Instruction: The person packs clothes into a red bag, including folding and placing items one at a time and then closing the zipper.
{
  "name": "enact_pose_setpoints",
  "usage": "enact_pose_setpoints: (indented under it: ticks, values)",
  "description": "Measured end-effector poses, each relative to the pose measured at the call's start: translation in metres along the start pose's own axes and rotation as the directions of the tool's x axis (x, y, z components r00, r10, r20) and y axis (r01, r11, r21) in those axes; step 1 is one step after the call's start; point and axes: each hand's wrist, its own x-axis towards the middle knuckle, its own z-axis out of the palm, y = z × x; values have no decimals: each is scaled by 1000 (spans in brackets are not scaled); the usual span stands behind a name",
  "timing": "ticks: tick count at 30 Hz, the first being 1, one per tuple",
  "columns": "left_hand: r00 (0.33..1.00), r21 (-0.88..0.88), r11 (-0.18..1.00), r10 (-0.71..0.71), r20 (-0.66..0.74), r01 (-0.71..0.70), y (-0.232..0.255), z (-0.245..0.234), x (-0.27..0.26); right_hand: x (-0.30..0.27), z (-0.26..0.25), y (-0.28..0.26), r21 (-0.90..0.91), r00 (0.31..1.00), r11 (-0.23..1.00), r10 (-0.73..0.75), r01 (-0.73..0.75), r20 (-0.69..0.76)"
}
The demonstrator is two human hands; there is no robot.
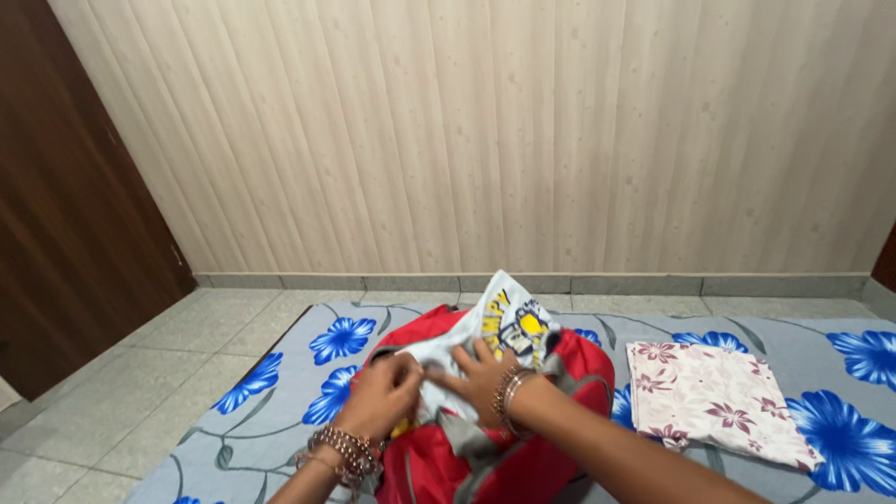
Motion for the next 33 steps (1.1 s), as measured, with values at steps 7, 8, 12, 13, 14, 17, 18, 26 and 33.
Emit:
enact_pose_setpoints:
  ticks: [7, 8, 12, 13, 14, 17, 18, 26, 33]
  values:
    - [903, 866, 388, 402, 151, -317, 32, -13, 39, -30, 17, 36, 461, 901, 883, 124, 91, -416]
    - [892, 889, 334, 426, 153, -312, 27, -9, 47, -30, 13, 31, 396, 883, 918, 175, 13, -435]
    - [904, 940, 229, 404, 143, -251, 7, -8, 75, -27, -19, 30, 379, 881, 905, 331, -195, -338]
    - [880, 932, 230, 449, 154, -281, 3, -9, 77, -26, -21, 28, 405, 904, 889, 336, -211, -265]
    - [854, 924, 226, 494, 164, -308, 2, -14, 79, -24, -22, 27, 431, 922, 873, 336, -228, -194]
    - [798, 919, 224, 587, 137, -323, 4, -19, 93, -15, -15, 18, 425, 939, 865, 332, -267, -85]
    - [784, 921, 225, 609, 121, -318, 4, -19, 100, -13, -11, 15, 411, 941, 868, 332, -277, -65]
    - [782, 902, 189, 585, 213, -387, 22, 39, 183, -8, -4, 13, 387, 966, 886, 255, -255, 52]
    - [814, 817, 522, 569, -118, -246, 43, 13, 180, 24, 7, 31, 389, 961, 882, 207, -265, 184]
